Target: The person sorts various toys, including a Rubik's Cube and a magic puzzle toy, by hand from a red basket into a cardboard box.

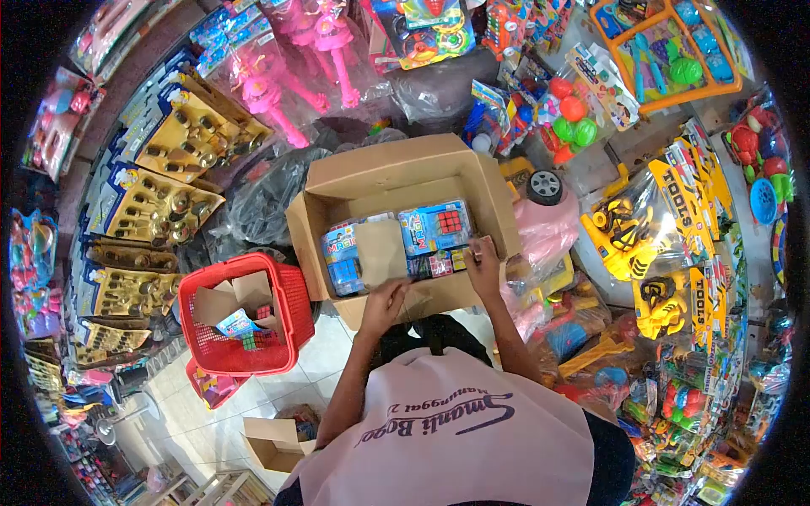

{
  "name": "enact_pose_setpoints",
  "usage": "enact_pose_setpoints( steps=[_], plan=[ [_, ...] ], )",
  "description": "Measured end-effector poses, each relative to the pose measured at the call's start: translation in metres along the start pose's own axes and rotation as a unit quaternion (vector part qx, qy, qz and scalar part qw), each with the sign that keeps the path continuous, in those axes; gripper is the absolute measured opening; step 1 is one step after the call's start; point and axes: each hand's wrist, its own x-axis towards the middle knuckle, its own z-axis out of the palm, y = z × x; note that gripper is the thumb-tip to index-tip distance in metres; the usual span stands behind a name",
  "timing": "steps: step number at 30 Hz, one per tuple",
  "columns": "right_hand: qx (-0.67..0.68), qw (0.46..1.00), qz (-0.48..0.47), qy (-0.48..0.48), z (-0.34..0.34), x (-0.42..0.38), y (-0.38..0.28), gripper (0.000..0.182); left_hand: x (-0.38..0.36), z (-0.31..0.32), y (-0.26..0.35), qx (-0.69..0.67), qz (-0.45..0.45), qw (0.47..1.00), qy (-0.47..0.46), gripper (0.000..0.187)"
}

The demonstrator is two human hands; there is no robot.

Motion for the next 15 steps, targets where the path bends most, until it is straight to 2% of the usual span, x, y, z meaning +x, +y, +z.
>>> enact_pose_setpoints(
  steps=[1,5,8,10,11,12,13,14,15],
  plan=[
    [0.037,0.999,0.022,-0.021,-0.005,-0.015,-0.002,0.022,-0.021,-0.001,-0.012,-0.041,-0.084,0.995,-0.023,0.021],
    [0.051,0.994,0.049,-0.086,-0.019,-0.078,-0.028,0.011,-0.092,-0.008,-0.038,-0.092,-0.15,0.984,-0.028,0.023],
    [0.071,0.978,0.109,-0.163,-0.007,-0.119,-0.017,0.011,-0.139,0.016,-0.117,-0.082,-0.206,0.975,-0.015,0.025],
    [0.093,0.962,0.138,-0.217,0.008,-0.14,0.008,0.012,-0.165,0.026,-0.172,-0.029,-0.224,0.974,-0.014,0.025],
    [0.063,0.946,0.172,-0.269,0.016,-0.151,0.029,0.017,-0.176,0.03,-0.197,-0.003,-0.233,0.972,-0.013,0.025],
    [0.032,0.924,0.205,-0.32,0.026,-0.161,0.055,0.022,-0.184,0.032,-0.218,-0.064,-0.29,0.955,-0.001,0.028],
    [0.001,0.899,0.239,-0.368,0.037,-0.168,0.079,0.027,-0.19,0.033,-0.238,-0.066,-0.318,0.946,-0.014,0.029],
    [-0.07,0.874,0.231,-0.421,0.046,-0.17,0.097,0.04,-0.195,0.035,-0.257,-0.069,-0.345,0.936,-0.028,0.029],
    [-0.107,0.872,0.208,-0.431,0.058,-0.177,0.122,0.041,-0.199,0.038,-0.275,-0.071,-0.371,0.925,-0.042,0.03]
  ],
)
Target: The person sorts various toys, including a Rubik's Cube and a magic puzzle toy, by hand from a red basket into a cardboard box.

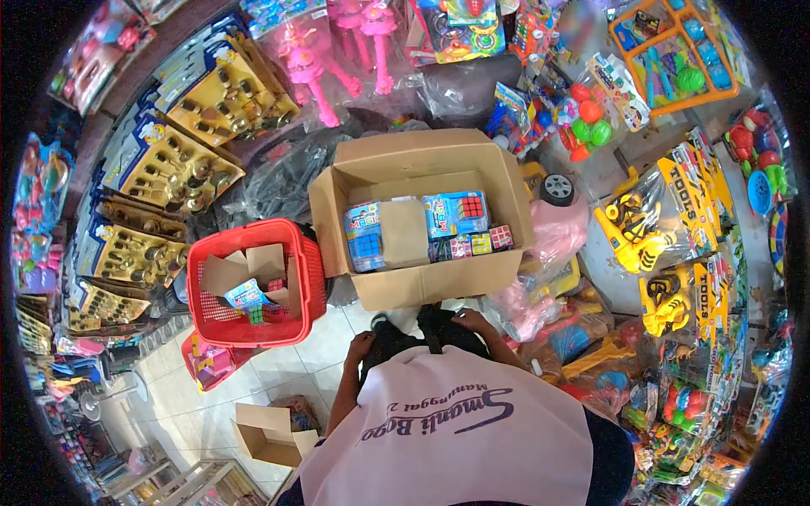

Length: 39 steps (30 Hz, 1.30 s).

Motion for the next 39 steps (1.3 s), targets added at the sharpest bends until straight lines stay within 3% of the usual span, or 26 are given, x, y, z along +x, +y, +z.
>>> enact_pose_setpoints(
  steps=[2,3,5,7,10,13,16,17,20,22,24,25,28,31,35,39],
  plan=[
    [-0.09,0.996,-0.012,0.0,0.026,0.025,0.026,0.042,0.028,0.004,-0.047,0.107,0.143,0.983,0.04,0.032],
    [-0.059,0.998,0.02,-0.02,0.026,0.025,0.016,0.043,0.028,0.0,-0.054,0.16,0.21,0.963,0.061,0.032],
    [0.003,0.995,0.086,-0.059,0.025,0.03,-0.004,0.044,0.024,-0.011,-0.054,0.174,0.239,0.955,0.036,0.033],
    [0.006,0.994,0.088,-0.069,0.031,0.045,-0.02,0.043,0.009,-0.027,-0.055,0.157,0.268,0.951,-0.005,0.035],
    [0.077,0.99,0.105,-0.055,0.053,0.053,-0.064,0.043,-0.039,-0.057,-0.047,0.011,0.124,0.992,-0.017,0.036],
    [0.148,0.982,0.116,0.026,0.094,0.041,-0.108,0.041,-0.048,-0.092,-0.105,0.063,0.164,0.984,-0.04,0.037],
    [0.184,0.981,0.059,0.003,0.16,0.045,-0.125,0.039,-0.046,-0.128,-0.153,0.069,0.142,0.985,-0.063,0.038],
    [0.106,0.991,0.075,-0.042,0.179,0.046,-0.138,0.039,-0.049,-0.14,-0.165,0.061,0.119,0.989,-0.069,0.039],
    [-0.072,0.983,-0.126,-0.111,0.246,0.067,-0.128,0.04,-0.097,-0.176,-0.135,0.118,0.026,0.991,-0.058,0.041],
    [-0.116,0.978,-0.089,-0.15,0.242,0.042,-0.178,0.043,-0.099,-0.183,-0.154,0.203,0.074,0.976,0.024,0.043],
    [-0.149,0.973,-0.088,-0.153,0.24,0.029,-0.215,0.044,-0.107,-0.191,-0.156,0.33,0.152,0.924,0.115,0.044],
    [-0.194,0.958,-0.126,-0.167,0.241,0.029,-0.228,0.043,-0.112,-0.196,-0.153,0.297,0.192,0.926,0.135,0.041],
    [-0.117,0.947,-0.179,-0.24,0.228,0.013,-0.272,0.042,-0.165,-0.222,-0.088,0.115,0.318,0.922,0.186,0.026],
    [-0.11,0.945,-0.152,-0.268,0.185,-0.043,-0.365,0.04,-0.211,-0.254,-0.026,-0.017,0.297,0.942,0.154,0.021],
    [-0.029,0.925,-0.216,-0.31,0.15,-0.06,-0.424,0.033,-0.234,-0.291,0.024,-0.043,0.321,0.912,0.25,0.018],
    [0.104,0.918,-0.265,-0.277,0.133,-0.044,-0.484,0.025,-0.214,-0.331,0.056,-0.011,0.353,0.885,0.304,0.019]
  ],
)
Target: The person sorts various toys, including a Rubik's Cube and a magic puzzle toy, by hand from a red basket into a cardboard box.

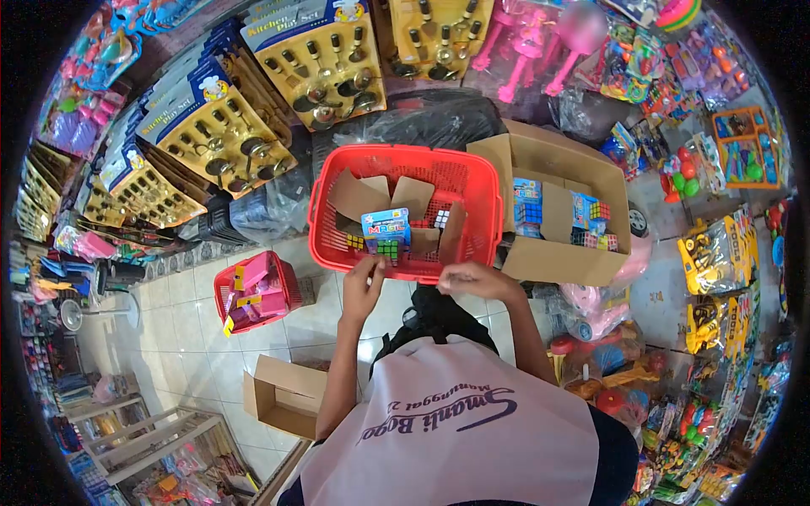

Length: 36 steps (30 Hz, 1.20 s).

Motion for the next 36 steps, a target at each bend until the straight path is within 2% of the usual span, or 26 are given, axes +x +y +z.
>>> enact_pose_setpoints(
  steps=[3,4,6,7,8,9,10,11,13,14,15,17,18,21,22,25,28,30,33,34,35,36],
  plan=[
    [-0.072,0.989,-0.069,0.111,-0.019,0.052,-0.003,0.027,0.045,-0.003,-0.007,0.059,0.029,0.998,-0.023,0.022],
    [-0.123,0.98,-0.07,0.143,-0.026,0.076,0.012,0.031,0.057,0.0,-0.022,0.133,0.05,0.99,-0.029,0.039],
    [-0.22,0.951,-0.071,0.204,-0.034,0.124,0.055,0.046,0.074,0.007,-0.05,0.247,0.053,0.967,-0.017,0.054],
    [-0.283,0.936,-0.025,0.207,-0.035,0.136,0.05,0.055,0.083,0.011,-0.062,0.303,0.057,0.951,-0.01,0.061],
    [-0.343,0.915,0.023,0.21,-0.034,0.146,0.046,0.065,0.091,0.015,-0.075,0.344,-0.022,0.936,-0.07,0.079],
    [-0.4,0.889,0.071,0.211,-0.033,0.155,0.041,0.075,0.099,0.016,-0.08,0.341,-0.066,0.932,-0.107,0.076],
    [-0.38,0.898,0.072,0.21,-0.032,0.164,0.033,0.088,0.106,0.017,-0.086,0.337,-0.11,0.924,-0.144,0.072],
    [-0.393,0.893,0.072,0.207,-0.032,0.171,0.035,0.088,0.112,0.018,-0.092,0.331,-0.154,0.913,-0.18,0.068],
    [-0.417,0.884,0.075,0.199,-0.029,0.18,0.05,0.087,0.117,0.016,-0.088,0.308,-0.134,0.924,-0.182,0.057],
    [-0.388,0.889,0.073,0.233,-0.029,0.182,0.058,0.07,0.117,0.013,-0.086,0.296,-0.125,0.929,-0.184,0.051],
    [-0.368,0.904,0.059,0.21,-0.033,0.183,0.067,0.062,0.118,0.009,-0.082,0.285,-0.116,0.933,-0.185,0.045],
    [-0.328,0.93,0.035,0.163,-0.05,0.179,0.088,0.046,0.119,0.002,-0.072,0.173,-0.091,0.963,-0.187,0.037],
    [-0.319,0.942,0.012,0.108,-0.058,0.177,0.087,0.031,0.119,0.001,-0.071,0.116,-0.077,0.973,-0.186,0.034],
    [-0.206,0.97,-0.047,0.123,-0.067,0.162,0.08,0.028,0.123,-0.006,-0.08,0.031,-0.123,0.951,-0.282,0.032],
    [-0.178,0.978,-0.035,0.104,-0.071,0.158,0.071,0.022,0.121,-0.006,-0.081,-0.112,-0.122,0.951,-0.262,0.027],
    [-0.091,0.989,-0.068,0.098,-0.073,0.158,0.048,0.019,0.119,-0.003,-0.075,-0.229,-0.114,0.943,-0.211,0.023],
    [-0.028,0.993,-0.038,0.106,-0.071,0.164,0.028,0.019,0.122,-0.008,-0.074,-0.246,-0.162,0.936,-0.194,0.019],
    [0.065,0.984,-0.041,0.159,-0.06,0.178,0.027,0.021,0.122,-0.021,-0.072,-0.221,-0.193,0.94,-0.177,0.018],
    [0.195,0.958,-0.042,0.207,-0.047,0.199,0.022,0.028,0.116,-0.043,-0.068,-0.242,-0.186,0.95,-0.067,0.02],
    [0.232,0.944,-0.039,0.23,-0.041,0.208,0.024,0.029,0.118,-0.052,-0.059,-0.241,-0.135,0.961,0.002,0.022],
    [0.269,0.928,-0.035,0.254,-0.036,0.217,0.029,0.03,0.115,-0.06,-0.063,-0.26,-0.156,0.952,0.041,0.023],
    [0.201,0.944,-0.049,0.258,-0.036,0.234,0.054,0.028,0.115,-0.071,-0.059,-0.259,-0.139,0.953,0.071,0.023]
  ],
)
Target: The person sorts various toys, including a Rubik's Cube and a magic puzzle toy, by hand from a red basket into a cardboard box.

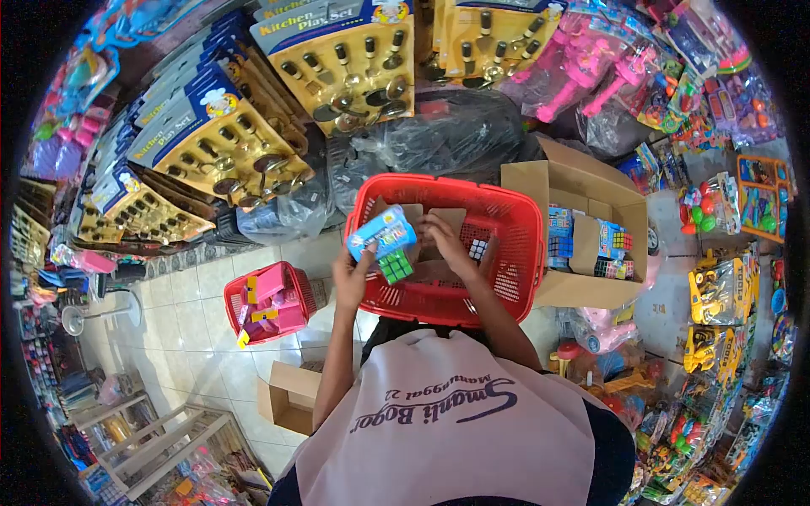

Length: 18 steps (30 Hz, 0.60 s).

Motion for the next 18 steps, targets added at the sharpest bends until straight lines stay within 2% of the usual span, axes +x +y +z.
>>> enact_pose_setpoints(
  steps=[1,3,4,7,10,13,16,18],
  plan=[
    [-0.099,0.994,-0.045,0.012,0.004,0.009,0.017,0.028,0.0,-0.007,0.01,-0.004,0.023,0.999,0.026,0.023],
    [-0.291,0.947,-0.136,0.03,0.02,0.021,0.032,0.029,0.002,-0.02,0.017,-0.043,0.024,0.997,0.056,0.022],
    [-0.342,0.933,-0.11,-0.013,0.021,0.024,0.028,0.058,0.003,-0.025,0.021,-0.063,0.026,0.995,0.069,0.021],
    [-0.584,0.801,-0.126,0.039,0.036,0.026,0.041,0.088,0.005,-0.033,0.022,-0.103,0.023,0.99,0.091,0.021],
    [-0.612,0.789,-0.024,0.045,0.045,0.026,0.048,0.098,0.005,-0.04,0.014,-0.094,0.025,0.99,0.099,0.022],
    [-0.664,0.746,0.025,0.044,0.043,0.028,0.048,0.112,0.001,-0.043,0.015,-0.096,0.01,0.991,0.098,0.022],
    [-0.683,0.728,0.055,0.022,0.041,0.031,0.054,0.113,0.002,-0.044,0.012,-0.115,0.016,0.989,0.087,0.023],
    [-0.681,0.73,0.038,0.035,0.039,0.038,0.07,0.103,0.005,-0.044,0.01,-0.116,0.016,0.99,0.073,0.023]
  ],
)
